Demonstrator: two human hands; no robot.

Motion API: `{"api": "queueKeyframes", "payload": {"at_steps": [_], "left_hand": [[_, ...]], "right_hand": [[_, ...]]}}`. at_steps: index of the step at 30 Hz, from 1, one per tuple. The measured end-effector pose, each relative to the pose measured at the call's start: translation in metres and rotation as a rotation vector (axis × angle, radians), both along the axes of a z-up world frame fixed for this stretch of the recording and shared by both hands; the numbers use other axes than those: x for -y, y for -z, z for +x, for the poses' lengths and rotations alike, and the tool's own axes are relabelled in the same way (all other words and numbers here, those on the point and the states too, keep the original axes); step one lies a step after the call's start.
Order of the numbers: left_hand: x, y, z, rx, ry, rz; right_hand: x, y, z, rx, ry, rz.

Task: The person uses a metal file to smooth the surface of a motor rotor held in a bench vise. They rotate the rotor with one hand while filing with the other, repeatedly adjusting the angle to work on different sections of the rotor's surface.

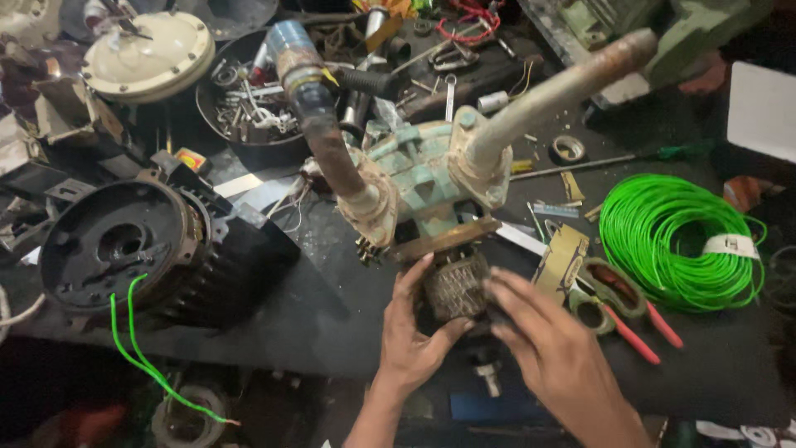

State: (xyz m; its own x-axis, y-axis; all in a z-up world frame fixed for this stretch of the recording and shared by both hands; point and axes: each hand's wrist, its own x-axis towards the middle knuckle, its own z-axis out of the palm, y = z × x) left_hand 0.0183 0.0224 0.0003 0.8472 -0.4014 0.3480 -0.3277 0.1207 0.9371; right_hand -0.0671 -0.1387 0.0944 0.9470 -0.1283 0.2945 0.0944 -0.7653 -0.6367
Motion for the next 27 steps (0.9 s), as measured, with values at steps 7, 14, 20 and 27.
{"api": "queueKeyframes", "payload": {"at_steps": [7,14,20,27], "left_hand": [[0.0,-0.005,-0.003,0.014,-0.014,-0.003],[-0.001,-0.003,0.0,-0.006,0.008,-0.025],[-0.001,0.0,0.001,0.014,0.007,-0.029],[-0.002,-0.001,0.002,-0.055,0.036,-0.048]], "right_hand": [[0.001,0.005,0.013,0.001,0.025,-0.05],[0.001,-0.004,0.003,0.0,0.05,-0.027],[-0.006,0.011,-0.003,-0.038,0.043,-0.128],[-0.011,0.0,0.001,0.0,0.035,-0.197]]}}
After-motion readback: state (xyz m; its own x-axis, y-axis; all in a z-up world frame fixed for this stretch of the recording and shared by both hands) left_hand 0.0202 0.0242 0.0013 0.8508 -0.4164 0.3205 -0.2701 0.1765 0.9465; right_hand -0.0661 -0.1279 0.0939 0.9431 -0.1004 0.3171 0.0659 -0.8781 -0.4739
